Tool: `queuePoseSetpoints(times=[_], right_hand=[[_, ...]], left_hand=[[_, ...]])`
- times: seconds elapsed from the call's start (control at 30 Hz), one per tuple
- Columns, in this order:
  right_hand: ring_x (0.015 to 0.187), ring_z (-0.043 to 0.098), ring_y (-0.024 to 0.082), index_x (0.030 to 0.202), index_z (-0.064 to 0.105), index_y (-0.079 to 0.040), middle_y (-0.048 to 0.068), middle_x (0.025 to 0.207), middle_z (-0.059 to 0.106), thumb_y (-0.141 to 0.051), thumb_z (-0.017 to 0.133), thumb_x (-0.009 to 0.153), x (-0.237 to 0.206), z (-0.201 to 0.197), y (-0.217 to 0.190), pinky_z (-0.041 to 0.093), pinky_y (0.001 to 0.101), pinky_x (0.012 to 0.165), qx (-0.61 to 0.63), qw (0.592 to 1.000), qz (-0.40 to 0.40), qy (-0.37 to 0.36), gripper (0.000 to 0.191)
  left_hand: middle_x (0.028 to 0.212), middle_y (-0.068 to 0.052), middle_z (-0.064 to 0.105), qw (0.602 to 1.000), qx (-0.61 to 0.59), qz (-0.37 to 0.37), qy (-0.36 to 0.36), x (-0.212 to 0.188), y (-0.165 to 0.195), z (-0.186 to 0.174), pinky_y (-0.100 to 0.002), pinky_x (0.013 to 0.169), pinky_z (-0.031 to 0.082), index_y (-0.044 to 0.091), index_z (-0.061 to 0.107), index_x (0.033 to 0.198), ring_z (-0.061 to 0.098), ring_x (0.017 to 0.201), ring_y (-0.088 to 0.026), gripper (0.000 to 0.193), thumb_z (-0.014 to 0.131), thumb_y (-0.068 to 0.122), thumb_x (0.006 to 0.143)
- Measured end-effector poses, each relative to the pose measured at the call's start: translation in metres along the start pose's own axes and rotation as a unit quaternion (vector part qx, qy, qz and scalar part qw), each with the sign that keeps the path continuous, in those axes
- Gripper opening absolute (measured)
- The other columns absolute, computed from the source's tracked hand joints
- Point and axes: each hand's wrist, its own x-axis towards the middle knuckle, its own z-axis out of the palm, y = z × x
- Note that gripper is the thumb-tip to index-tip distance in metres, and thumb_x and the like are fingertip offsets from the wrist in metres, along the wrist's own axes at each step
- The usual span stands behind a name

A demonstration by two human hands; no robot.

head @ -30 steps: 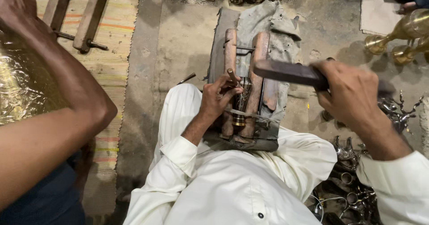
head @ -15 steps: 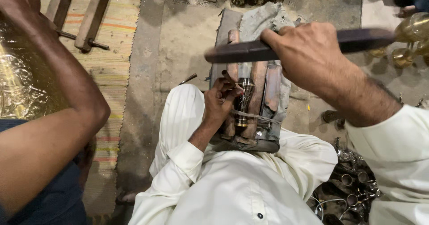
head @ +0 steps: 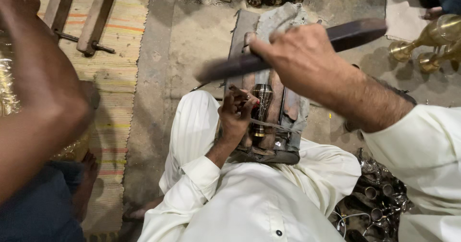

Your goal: The person sits on the floor with a small brass object held in a wooden clamp on their lap. They repeatedly file and scrape the brass piece with a hand file and a small rod, repositioning the piece between passes, with finished brass figurines and vessels scattered on the floor around them.

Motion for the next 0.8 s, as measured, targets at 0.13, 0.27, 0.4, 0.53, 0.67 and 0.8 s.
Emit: queuePoseSetpoints(times=[0.13, 0.27, 0.4, 0.53, 0.67, 0.8], right_hand=[[0.057, 0.06, 0.011, 0.135, 0.057, -0.011, 0.0, 0.072, 0.066, -0.021, 0.061, 0.101, -0.002, -0.002, -0.006, 0.045, 0.028, 0.047, -0.094, 0.995, -0.015, -0.033, 0.036], [0.062, 0.065, 0.011, 0.123, 0.062, -0.013, 0.002, 0.078, 0.068, -0.021, 0.064, 0.093, -0.011, -0.003, -0.006, 0.046, 0.0292, 0.046, -0.064, 0.998, -0.003, -0.017, 0.031], [0.063, 0.069, 0.013, 0.108, 0.067, -0.014, 0.002, 0.083, 0.07, -0.022, 0.064, 0.097, -0.018, -0.005, 0.0, 0.049, 0.0294, 0.048, -0.116, 0.993, -0.007, -0.02, 0.014], [0.063, 0.069, 0.022, 0.111, 0.066, -0.015, 0.003, 0.081, 0.071, -0.013, 0.066, 0.092, -0.025, -0.004, 0.015, 0.051, 0.0379, 0.049, 0.032, 0.999, 0.021, -0.018, 0.02], [0.066, 0.07, 0.022, 0.115, 0.067, -0.013, 0.005, 0.084, 0.071, -0.011, 0.067, 0.088, -0.039, 0.005, 0.018, 0.052, 0.0362, 0.052, 0.039, 0.997, 0.001, 0.062, 0.027], [0.07, 0.07, 0.023, 0.118, 0.068, -0.014, 0.006, 0.084, 0.071, -0.014, 0.068, 0.09, -0.053, 0.017, 0.02, 0.054, 0.0375, 0.057, 0.05, 0.99, -0.009, 0.135, 0.028]], left_hand=[[0.096, -0.01, 0.074, 1.0, -0.007, -0.026, 0.007, -0.004, 0.001, 0.001, -0.025, 0.077, 0.06, -0.002, 0.058, 0.111, 0.072, 0.088, -0.014, 0.024, 0.075, -0.003, 0.095], [0.097, -0.008, 0.074, 0.999, -0.013, 0.01, 0.034, -0.005, -0.004, 0.003, -0.024, 0.079, 0.06, 0.0, 0.055, 0.11, 0.074, 0.09, -0.014, 0.024, 0.074, -0.004, 0.096], [0.102, -0.009, 0.076, 0.997, -0.032, -0.011, 0.065, -0.003, -0.005, 0.0, -0.025, 0.079, 0.061, -0.001, 0.058, 0.119, 0.075, 0.092, -0.014, 0.025, 0.066, -0.006, 0.096], [0.101, -0.01, 0.079, 0.999, -0.012, -0.045, 0.015, -0.004, 0.003, -0.001, -0.026, 0.084, 0.063, -0.001, 0.059, 0.12, 0.078, 0.093, -0.014, 0.023, 0.065, -0.004, 0.098], [0.096, -0.009, 0.076, 1.0, -0.001, -0.012, -0.002, -0.004, 0.013, 0.003, -0.026, 0.082, 0.061, 0.001, 0.057, 0.12, 0.075, 0.09, -0.013, 0.027, 0.073, 0.004, 0.099], [0.092, -0.009, 0.078, 0.995, 0.104, 0.0, -0.01, -0.003, 0.016, -0.001, -0.026, 0.074, 0.061, 0.002, 0.058, 0.117, 0.077, 0.083, -0.014, 0.029, 0.077, 0.013, 0.098]])
